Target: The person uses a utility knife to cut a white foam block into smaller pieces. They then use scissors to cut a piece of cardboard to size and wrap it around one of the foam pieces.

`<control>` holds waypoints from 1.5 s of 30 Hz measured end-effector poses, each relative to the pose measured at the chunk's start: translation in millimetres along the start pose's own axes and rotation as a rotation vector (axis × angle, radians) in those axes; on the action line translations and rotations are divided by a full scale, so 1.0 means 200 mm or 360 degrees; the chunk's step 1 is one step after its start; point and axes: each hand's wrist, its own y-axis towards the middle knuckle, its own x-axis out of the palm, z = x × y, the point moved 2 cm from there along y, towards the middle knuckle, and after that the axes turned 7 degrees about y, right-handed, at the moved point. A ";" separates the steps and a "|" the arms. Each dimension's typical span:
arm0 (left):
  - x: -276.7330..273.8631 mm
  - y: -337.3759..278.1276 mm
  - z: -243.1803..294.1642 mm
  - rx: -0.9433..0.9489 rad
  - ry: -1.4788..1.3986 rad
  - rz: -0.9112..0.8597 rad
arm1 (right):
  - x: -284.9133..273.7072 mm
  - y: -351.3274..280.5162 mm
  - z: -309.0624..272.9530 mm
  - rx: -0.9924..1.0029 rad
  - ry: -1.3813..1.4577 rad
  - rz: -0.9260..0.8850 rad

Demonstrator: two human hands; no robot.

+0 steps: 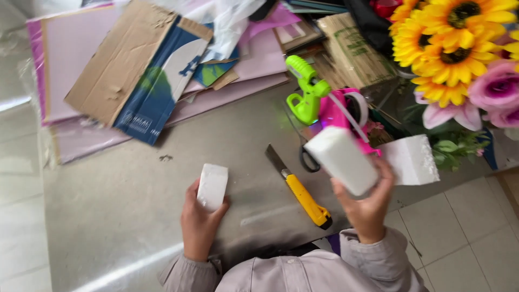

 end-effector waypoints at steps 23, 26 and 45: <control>0.00 0.04 -0.10 0.0428 0.0362 0.0407 | -0.67 0.19 0.48 0.0272 -0.0434 0.0190; 0.00 0.05 -0.12 0.0487 0.0272 0.0401 | -0.73 0.21 0.56 0.0211 -0.0412 0.0131; -0.22 0.20 -0.07 0.0681 0.0101 0.0540 | -0.84 0.21 0.58 0.0728 -0.0934 0.0060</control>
